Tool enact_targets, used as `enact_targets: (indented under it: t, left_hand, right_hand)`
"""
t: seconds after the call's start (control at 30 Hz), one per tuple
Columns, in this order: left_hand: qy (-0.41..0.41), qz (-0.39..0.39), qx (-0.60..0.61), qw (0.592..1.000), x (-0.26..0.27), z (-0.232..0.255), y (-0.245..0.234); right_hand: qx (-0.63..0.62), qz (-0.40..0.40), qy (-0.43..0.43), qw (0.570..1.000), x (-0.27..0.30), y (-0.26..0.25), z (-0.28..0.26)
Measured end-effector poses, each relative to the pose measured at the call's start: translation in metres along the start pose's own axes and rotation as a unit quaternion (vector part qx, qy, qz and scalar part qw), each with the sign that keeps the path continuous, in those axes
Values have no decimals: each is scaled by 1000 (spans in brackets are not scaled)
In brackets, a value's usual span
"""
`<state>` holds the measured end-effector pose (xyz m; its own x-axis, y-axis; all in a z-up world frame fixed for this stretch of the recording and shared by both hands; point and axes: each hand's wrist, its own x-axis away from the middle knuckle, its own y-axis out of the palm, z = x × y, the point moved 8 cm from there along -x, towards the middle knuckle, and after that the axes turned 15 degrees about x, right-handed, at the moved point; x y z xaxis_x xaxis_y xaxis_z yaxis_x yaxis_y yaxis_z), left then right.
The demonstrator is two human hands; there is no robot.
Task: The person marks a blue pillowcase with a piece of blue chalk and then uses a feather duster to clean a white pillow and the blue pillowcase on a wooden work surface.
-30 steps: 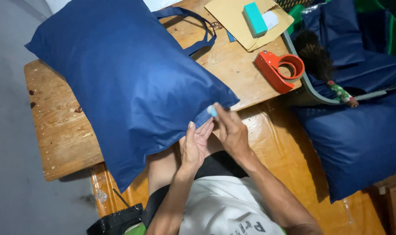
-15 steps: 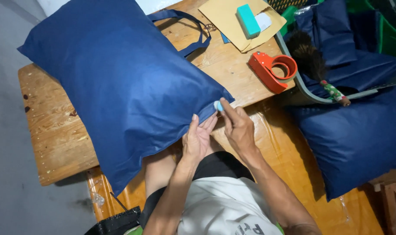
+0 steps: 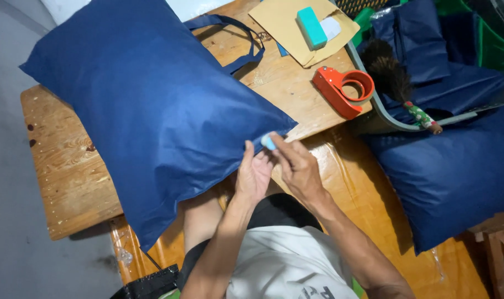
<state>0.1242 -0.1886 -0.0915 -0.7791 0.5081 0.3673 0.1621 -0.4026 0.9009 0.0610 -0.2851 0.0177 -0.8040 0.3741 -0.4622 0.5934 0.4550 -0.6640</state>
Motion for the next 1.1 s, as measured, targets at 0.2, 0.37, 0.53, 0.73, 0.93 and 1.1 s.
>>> enact_targets:
  t: [0.2,0.37,0.53,0.73,0.93,1.1]
  left_hand:
    - [22,-32,-28,999,4,0,29]
    - [59,-10,-7,998,4,-2,29]
    - [104,14,18,994,-15,-6,15]
    - [66,-35,48,996,-6,-5,30]
    - [14,-45,76,996,-11,-8,15]
    - [17,-56,79,995,-14,-8,7]
  right_hand:
    - [75,4,13,997,-11,-4,12]
    - [30,-22,15,999,-10,3,19]
    - [71,-34,-4,997,-6,5,24]
    - [51,12,51,997,-24,-21,49]
    - [22,-20,47,998,-19,-12,39]
    - [-24,11,90,996,-25,-34,37]
